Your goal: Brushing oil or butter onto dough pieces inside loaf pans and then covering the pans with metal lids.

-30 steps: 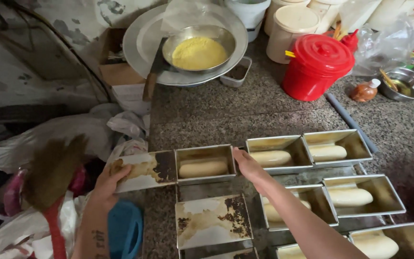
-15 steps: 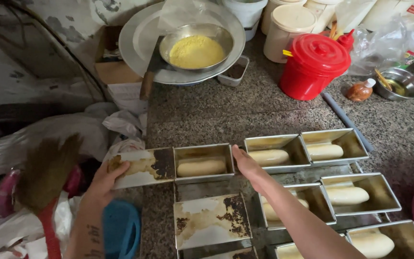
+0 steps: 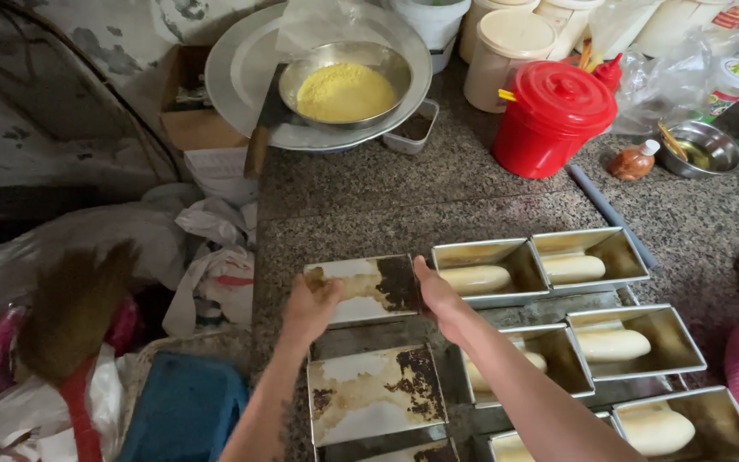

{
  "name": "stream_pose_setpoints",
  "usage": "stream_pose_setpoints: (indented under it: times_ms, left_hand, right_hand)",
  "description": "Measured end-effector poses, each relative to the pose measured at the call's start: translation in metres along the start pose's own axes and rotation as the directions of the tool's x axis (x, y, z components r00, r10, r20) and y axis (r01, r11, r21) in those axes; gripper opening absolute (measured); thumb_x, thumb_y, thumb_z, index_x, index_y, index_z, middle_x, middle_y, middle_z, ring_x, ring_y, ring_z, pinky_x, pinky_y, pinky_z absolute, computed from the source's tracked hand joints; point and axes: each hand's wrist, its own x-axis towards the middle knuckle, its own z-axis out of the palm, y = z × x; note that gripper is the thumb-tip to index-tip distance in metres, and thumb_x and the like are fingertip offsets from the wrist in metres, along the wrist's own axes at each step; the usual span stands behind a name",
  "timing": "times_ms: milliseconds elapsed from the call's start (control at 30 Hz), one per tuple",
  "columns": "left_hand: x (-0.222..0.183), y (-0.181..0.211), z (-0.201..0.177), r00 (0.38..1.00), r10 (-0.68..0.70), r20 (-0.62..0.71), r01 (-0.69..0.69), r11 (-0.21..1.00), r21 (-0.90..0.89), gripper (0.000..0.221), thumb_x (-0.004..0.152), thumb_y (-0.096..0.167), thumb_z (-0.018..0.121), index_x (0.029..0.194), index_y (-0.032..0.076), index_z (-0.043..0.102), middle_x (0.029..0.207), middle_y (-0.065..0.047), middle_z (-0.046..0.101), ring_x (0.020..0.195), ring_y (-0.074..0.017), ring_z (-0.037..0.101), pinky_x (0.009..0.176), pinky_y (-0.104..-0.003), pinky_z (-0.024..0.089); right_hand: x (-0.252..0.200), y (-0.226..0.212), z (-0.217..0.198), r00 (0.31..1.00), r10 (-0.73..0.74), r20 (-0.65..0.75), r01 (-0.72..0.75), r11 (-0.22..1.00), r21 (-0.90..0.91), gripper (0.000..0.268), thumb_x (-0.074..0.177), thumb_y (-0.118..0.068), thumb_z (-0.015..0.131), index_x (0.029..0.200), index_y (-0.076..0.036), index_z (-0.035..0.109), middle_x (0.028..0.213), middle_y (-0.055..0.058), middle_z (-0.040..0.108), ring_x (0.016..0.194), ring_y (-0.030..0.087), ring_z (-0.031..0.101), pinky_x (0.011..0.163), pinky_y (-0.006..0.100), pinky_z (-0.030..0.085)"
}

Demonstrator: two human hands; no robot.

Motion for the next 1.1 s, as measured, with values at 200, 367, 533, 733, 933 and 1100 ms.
stream_pose_setpoints:
  times_ms: [200,367,533,733,933,1100]
  left_hand:
    - [-0.032,-0.011,0.004,0.999,-0.032,-0.006,0.032,0.998,-0.046,0.118,0.108,0.069,0.068,0.181,0.001,0.004,0.186,-0.026,0.015,0.173,-0.0460,0.021,0.139,-0.070,0.028]
    - [-0.027,-0.002,0.005,0.999,-0.009,-0.031,0.007,0.998,-0.067,0.122,0.105,0.075,0.069,0.181,0.000,0.008,0.185,-0.029,0.017,0.172,-0.0492,0.019,0.139,-0.073,0.026]
    - [-0.004,-0.024,0.010,0.996,-0.051,-0.078,0.046,0.997,-0.061,0.124,0.099,0.077,0.074,0.183,0.009,0.015,0.184,-0.024,0.029,0.170,-0.0418,0.032,0.139,-0.065,0.034]
    - [-0.019,-0.015,0.007,0.955,-0.051,-0.294,0.041,0.998,-0.038,0.112,0.102,0.069,0.068,0.187,0.024,0.010,0.175,-0.028,0.043,0.162,-0.0440,0.046,0.134,-0.064,0.042]
    - [-0.087,0.051,0.063,0.771,0.436,-0.464,-0.324,0.896,0.303,0.052,0.115,0.028,0.064,0.153,-0.007,0.062,0.117,-0.020,0.069,0.104,-0.0338,0.069,0.084,-0.052,0.051]
    - [-0.130,0.094,0.188,0.485,0.853,-0.193,-0.704,0.512,0.493,0.027,0.111,0.020,0.068,0.135,0.013,0.078,0.134,-0.013,0.078,0.126,-0.0337,0.073,0.114,-0.045,0.054]
  right_hand:
    - [0.058,0.051,-0.014,0.998,-0.038,-0.056,0.025,0.975,-0.219,0.078,0.115,-0.051,0.068,0.178,-0.013,0.042,0.177,0.023,0.044,0.164,0.044,0.044,0.130,0.058,0.048]
    - [0.067,0.053,-0.003,0.984,-0.156,-0.091,0.114,0.929,-0.351,0.073,0.106,-0.042,0.077,0.170,-0.015,0.054,0.165,0.020,0.062,0.156,0.041,0.057,0.121,0.060,0.055]
    - [0.057,0.047,0.001,0.975,-0.200,-0.093,0.157,0.926,-0.344,0.074,0.111,-0.041,0.070,0.175,-0.010,0.049,0.171,0.025,0.056,0.159,0.043,0.053,0.124,0.059,0.052]
    - [0.021,0.064,-0.039,0.882,-0.463,-0.090,0.406,0.842,-0.355,0.078,0.112,-0.046,0.061,0.172,0.002,0.046,0.170,0.033,0.054,0.157,0.048,0.054,0.128,0.060,0.048]
    - [-0.074,0.131,-0.244,0.474,-0.847,-0.239,0.668,0.523,-0.529,0.034,0.106,-0.040,0.076,0.132,-0.021,0.083,0.138,-0.005,0.084,0.111,0.012,0.081,0.099,0.032,0.060]
    - [-0.140,0.221,-0.470,0.476,-0.599,-0.644,0.347,0.801,-0.488,0.032,0.107,-0.023,0.074,0.135,-0.008,0.080,0.127,0.009,0.086,0.116,0.021,0.080,0.111,0.036,0.060]
